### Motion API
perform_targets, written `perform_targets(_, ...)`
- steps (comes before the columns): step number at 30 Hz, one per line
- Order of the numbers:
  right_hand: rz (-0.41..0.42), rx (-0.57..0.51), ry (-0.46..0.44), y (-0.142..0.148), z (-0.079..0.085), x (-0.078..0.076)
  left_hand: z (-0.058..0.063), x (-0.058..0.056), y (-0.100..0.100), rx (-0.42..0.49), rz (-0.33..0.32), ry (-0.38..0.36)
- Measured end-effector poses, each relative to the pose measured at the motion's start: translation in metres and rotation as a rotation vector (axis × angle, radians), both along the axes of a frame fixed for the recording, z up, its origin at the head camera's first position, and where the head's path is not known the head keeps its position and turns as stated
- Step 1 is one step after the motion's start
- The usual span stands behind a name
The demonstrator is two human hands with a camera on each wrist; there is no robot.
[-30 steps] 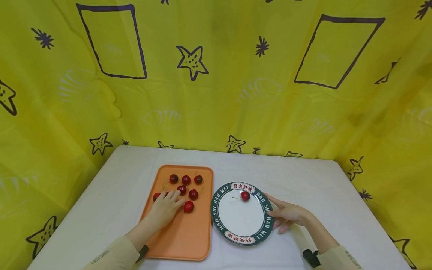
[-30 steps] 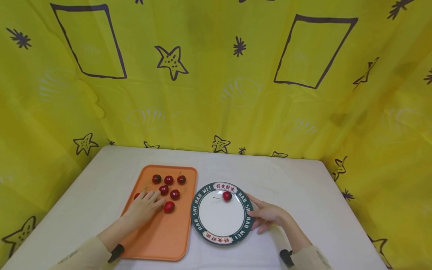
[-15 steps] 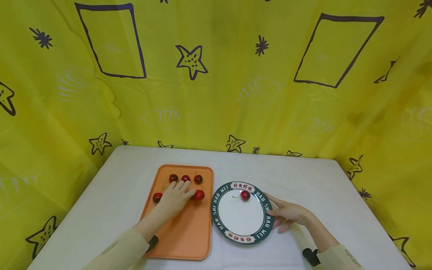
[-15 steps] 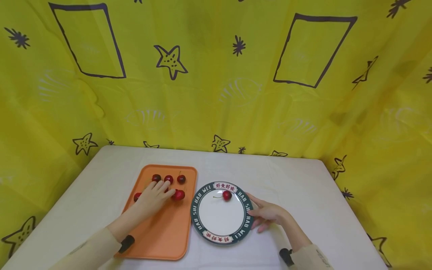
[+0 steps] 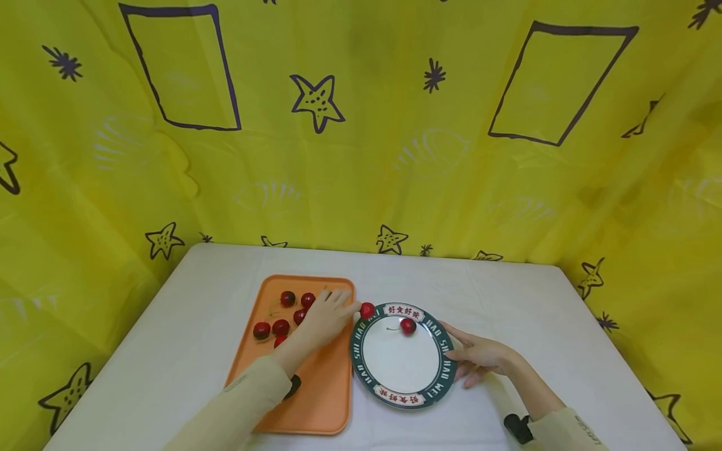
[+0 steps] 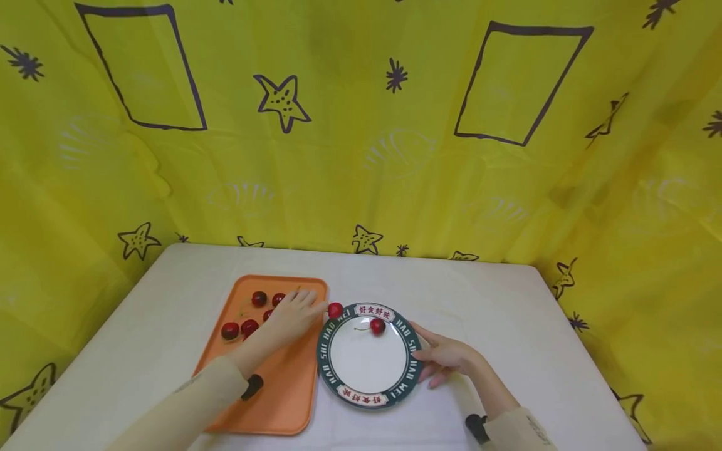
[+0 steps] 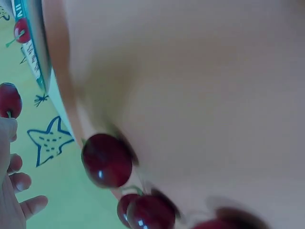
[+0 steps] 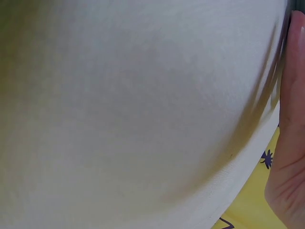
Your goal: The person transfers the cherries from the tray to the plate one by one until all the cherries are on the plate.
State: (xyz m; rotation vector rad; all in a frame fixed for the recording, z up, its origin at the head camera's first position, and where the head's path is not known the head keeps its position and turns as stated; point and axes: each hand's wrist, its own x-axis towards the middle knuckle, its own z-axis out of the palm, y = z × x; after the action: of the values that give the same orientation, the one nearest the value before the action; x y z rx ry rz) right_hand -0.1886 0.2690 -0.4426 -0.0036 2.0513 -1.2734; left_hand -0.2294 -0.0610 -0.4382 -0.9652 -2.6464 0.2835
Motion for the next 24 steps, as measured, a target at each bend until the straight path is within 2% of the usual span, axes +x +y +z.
perform_targets(5, 0.008, -0.022, -0.01, 0.0, 0.0, -0.001, -0.002, -0.003, 0.013, -0.095, 0.014, -0.048)
perform_targets(8, 0.008, -0.028, -0.018, 0.001, 0.0, -0.001, -0.003, -0.004, 0.02, -0.136, 0.005, -0.047)
perform_targets(14, -0.008, -0.024, -0.025, 0.001, -0.001, -0.001, -0.008, -0.003, 0.031, -0.16, -0.021, -0.027)
perform_targets(20, -0.012, -0.037, -0.029, 0.002, -0.002, -0.001, -0.014, -0.003, 0.043, -0.23, -0.007, -0.06)
perform_targets(24, -0.01, -0.043, -0.033, 0.002, -0.002, -0.001, -0.018, -0.002, 0.047, -0.285, 0.01, -0.049)
